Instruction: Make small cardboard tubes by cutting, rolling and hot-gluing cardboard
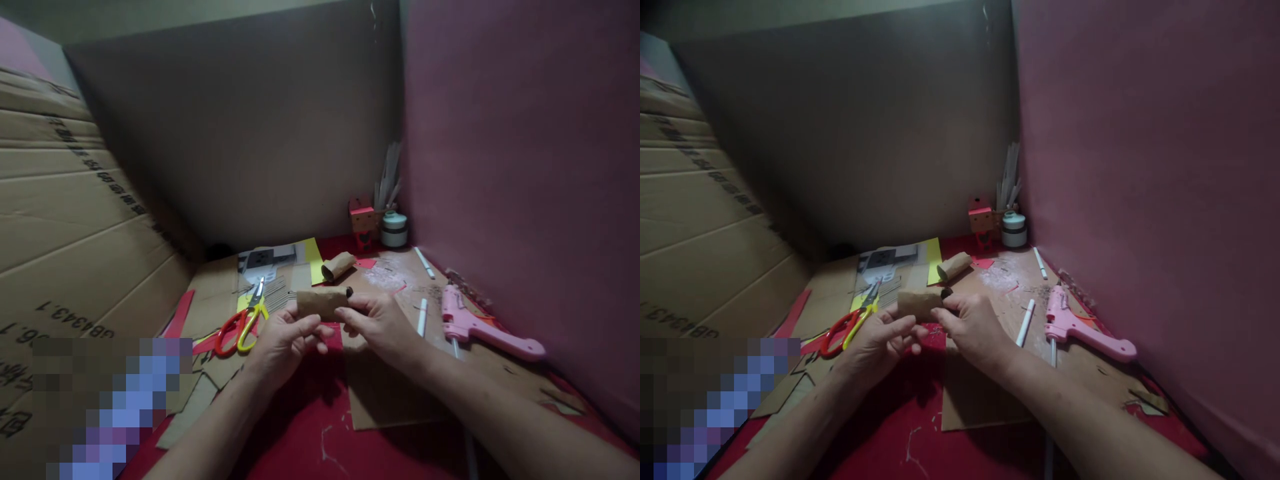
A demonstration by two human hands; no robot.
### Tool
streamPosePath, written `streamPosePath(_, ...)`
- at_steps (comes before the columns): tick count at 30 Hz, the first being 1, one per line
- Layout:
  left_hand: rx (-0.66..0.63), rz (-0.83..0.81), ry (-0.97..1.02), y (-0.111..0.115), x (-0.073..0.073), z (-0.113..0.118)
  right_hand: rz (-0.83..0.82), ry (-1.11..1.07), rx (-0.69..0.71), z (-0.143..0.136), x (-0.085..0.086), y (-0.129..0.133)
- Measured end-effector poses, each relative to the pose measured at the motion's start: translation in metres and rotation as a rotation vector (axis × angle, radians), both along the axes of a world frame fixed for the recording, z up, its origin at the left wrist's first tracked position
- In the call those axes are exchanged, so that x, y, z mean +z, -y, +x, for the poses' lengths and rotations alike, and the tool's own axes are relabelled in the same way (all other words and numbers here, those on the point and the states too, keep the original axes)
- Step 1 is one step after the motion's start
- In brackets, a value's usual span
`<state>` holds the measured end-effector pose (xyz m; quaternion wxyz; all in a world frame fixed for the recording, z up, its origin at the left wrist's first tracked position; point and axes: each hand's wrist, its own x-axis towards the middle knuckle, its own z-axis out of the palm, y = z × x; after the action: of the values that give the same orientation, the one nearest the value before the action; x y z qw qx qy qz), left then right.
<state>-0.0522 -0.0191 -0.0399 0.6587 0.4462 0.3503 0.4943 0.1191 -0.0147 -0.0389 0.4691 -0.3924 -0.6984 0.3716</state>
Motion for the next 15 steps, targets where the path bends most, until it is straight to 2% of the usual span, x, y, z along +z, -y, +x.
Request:
streamPosePath(5,0.088,-0.058,-0.060,0.000,-0.006,0.004,0.323,0.101,-0.066,-0.005,-0.004,0.005)
streamPosePath(8,0.091,-0.055,-0.053,-0.002,-0.006,0.002,0.326,0.077,-0.012,-0.005,0.000,0.010)
streamPosePath(11,0.046,-0.088,0.058,-0.002,0.000,-0.003,0.304,-0.075,0.047,0.001,0.008,0.014)
streamPosePath(13,0.022,-0.120,0.139,0.000,0.003,-0.005,0.360,-0.165,0.044,0.006,0.011,0.013)
streamPosePath(15,0.008,-0.136,0.183,0.002,0.005,-0.006,0.423,-0.157,0.077,0.009,0.012,0.008)
